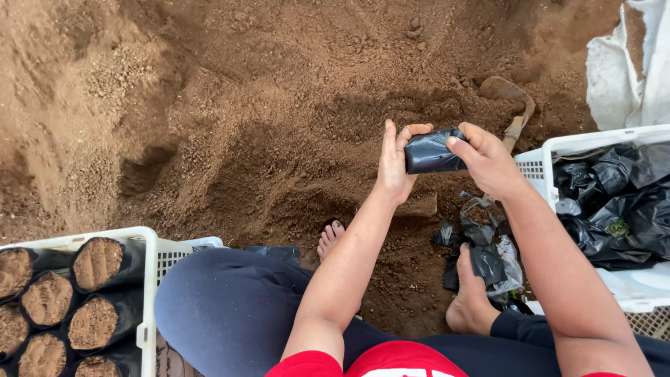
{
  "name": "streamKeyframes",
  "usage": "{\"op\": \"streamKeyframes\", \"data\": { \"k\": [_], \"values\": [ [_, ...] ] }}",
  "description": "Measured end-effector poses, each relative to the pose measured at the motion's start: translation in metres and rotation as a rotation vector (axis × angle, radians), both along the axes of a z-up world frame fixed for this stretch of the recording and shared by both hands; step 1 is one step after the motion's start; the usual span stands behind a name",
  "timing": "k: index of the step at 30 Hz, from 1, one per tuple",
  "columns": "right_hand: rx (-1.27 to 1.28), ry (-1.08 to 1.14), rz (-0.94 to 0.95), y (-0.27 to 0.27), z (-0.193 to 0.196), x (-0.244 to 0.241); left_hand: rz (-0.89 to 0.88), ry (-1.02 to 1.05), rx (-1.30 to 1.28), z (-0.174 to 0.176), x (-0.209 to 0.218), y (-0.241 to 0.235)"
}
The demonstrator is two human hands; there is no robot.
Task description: The person fills black plastic nursery bags with soil from a large pile using a small hoe and hands, then places the filled bags into a white crate. The person then uses a small wooden tool to make a hole in the center of the soil in each bag.
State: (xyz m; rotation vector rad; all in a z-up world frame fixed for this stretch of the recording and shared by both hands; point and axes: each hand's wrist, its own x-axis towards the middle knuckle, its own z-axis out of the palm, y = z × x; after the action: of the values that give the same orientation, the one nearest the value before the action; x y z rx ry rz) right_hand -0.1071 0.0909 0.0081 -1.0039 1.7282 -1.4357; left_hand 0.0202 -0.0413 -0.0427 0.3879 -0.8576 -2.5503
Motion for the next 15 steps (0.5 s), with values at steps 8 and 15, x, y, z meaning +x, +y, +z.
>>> {"op": "streamKeyframes", "data": {
  "k": [8,15],
  "values": [
    [0.049,0.607,0.235,0.015,0.070,-0.006,-0.386,-0.236,0.038,0.016,0.014,-0.014],
    [0.303,0.540,-0.043,0.012,0.081,0.003,-0.327,-0.160,0.047,0.033,0.003,0.011]
  ]
}}
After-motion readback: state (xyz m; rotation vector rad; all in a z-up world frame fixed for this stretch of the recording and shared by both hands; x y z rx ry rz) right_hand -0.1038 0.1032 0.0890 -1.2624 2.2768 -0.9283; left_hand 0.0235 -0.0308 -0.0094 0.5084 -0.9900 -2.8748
